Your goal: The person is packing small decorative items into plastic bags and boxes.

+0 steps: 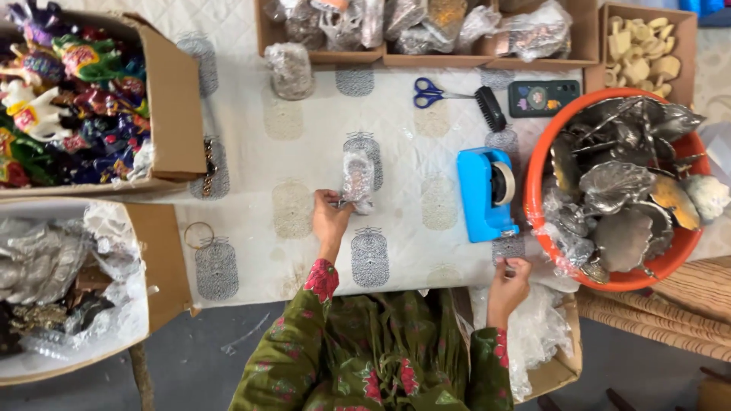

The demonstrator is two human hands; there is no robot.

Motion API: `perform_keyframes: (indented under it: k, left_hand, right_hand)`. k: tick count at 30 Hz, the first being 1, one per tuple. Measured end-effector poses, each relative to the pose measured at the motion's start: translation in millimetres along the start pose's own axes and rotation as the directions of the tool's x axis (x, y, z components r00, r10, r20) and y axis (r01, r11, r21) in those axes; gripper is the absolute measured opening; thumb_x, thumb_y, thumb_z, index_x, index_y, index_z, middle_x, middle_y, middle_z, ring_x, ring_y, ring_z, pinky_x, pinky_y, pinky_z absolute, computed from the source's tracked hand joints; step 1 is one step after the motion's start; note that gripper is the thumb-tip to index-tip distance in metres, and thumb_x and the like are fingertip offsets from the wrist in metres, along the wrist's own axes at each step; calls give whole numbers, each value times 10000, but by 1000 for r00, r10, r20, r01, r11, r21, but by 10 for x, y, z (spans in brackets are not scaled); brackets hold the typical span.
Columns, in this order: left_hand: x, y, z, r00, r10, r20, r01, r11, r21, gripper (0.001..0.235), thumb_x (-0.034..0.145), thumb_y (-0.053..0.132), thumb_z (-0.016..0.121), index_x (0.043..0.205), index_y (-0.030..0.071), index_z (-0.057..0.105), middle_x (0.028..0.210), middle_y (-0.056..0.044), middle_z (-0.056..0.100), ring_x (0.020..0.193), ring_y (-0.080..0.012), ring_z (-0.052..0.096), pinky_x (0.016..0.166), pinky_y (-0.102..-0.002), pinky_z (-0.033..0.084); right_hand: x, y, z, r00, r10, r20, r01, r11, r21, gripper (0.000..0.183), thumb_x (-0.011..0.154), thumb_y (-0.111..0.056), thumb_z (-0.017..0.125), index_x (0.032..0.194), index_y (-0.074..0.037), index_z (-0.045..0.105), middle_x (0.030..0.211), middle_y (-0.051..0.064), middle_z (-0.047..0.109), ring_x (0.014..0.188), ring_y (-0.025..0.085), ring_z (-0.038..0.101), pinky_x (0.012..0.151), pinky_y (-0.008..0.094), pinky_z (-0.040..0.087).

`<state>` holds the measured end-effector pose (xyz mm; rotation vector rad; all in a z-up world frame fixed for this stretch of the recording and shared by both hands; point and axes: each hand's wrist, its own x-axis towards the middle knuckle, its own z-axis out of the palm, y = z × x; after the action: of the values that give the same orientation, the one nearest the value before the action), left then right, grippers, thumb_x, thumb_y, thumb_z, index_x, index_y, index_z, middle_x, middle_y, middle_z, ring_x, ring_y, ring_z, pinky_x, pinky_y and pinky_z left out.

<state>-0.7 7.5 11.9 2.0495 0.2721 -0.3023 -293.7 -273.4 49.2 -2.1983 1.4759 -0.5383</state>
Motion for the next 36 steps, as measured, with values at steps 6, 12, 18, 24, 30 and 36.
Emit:
perform_keyframes:
  k: [6,12,18,24,30,36]
  left_hand:
    - [1,35,-21,1000,-7,-10,7,1000,16,507,702,193,877,1091,115,561,996,-13,723,815,-186,718,719,-358,560]
    - [-9,98,-46,1000,-10,-25,9,1000,-11,519,657,169,888,1066,110,574,1004,-34,714,868,-212,714,750,-375,557]
    - [-45,81,-37,999,3,-52,-4,1000,-13,493,653,142,878,1046,100,584,1000,-45,720,896,-234,709,764,-387,544]
    - [31,-115,-11,1000,28,0,-28,998,-61,510,654,142,896,1049,81,579,980,-58,715,883,-223,707,778,-367,553]
    - [-55,58,-55,994,31,107,-23,997,-78,618,629,255,956,1067,76,560,1029,-61,674,789,-233,692,714,-364,561]
    - [-88,154,-98,999,19,-42,-19,1000,3,611,618,243,957,1060,97,562,968,-45,706,849,-237,693,709,-395,538]
  right_hand:
    - [-208,-1263,675,806,-436,399,194,833,518,225,968,-195,703,1125,-65,609,1026,42,705,776,127,662,656,238,541]
    - [-442,-2421,1105,502,-732,460,541,681,494,382,879,-110,786,1195,-72,574,1079,91,708,900,202,709,773,312,577]
    - [-456,-2510,1343,544,-674,500,472,739,481,575,825,-52,807,1286,-99,467,1146,85,674,927,213,732,775,347,603]
    - [-425,-2616,1397,650,-573,499,385,814,434,642,758,-82,852,1274,-88,470,1167,54,661,845,183,746,714,321,607]
    - [-396,-2650,1379,654,-556,513,391,829,399,650,727,-64,859,1244,-91,466,1207,55,604,806,175,749,669,326,599]
    - [-148,-2721,1251,547,-579,605,339,814,472,463,875,-153,778,1227,-110,482,1013,40,736,788,182,761,684,309,593]
